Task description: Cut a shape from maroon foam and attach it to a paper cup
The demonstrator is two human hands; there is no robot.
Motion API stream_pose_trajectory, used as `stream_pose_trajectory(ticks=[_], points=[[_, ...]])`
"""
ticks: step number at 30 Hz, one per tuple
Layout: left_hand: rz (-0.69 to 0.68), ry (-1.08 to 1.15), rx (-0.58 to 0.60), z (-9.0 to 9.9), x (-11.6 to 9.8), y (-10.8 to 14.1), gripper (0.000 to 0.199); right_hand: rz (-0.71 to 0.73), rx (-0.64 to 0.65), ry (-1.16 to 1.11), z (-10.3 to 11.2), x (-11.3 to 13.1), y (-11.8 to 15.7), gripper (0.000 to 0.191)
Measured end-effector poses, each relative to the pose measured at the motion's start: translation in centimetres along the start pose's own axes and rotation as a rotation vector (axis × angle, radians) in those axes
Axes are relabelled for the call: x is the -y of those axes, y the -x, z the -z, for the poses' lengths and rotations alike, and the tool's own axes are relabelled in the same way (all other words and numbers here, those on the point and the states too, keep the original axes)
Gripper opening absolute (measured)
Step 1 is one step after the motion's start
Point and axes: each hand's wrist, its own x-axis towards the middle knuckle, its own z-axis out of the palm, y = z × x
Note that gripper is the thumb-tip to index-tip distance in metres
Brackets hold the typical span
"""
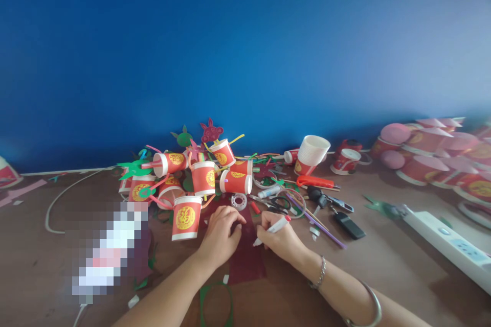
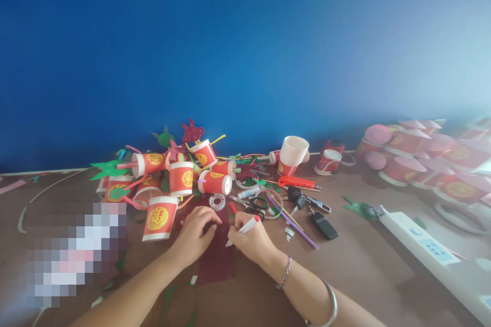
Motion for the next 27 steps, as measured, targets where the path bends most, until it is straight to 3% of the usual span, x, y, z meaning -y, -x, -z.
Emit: stream_pose_trajectory(ticks=[27], points=[[0.000, 0.014, 0.001, -0.02, -0.08, -0.07, 0.017, 0.048, 0.000, 0.005, 0.04, -0.08, -0.11, 0.022]])
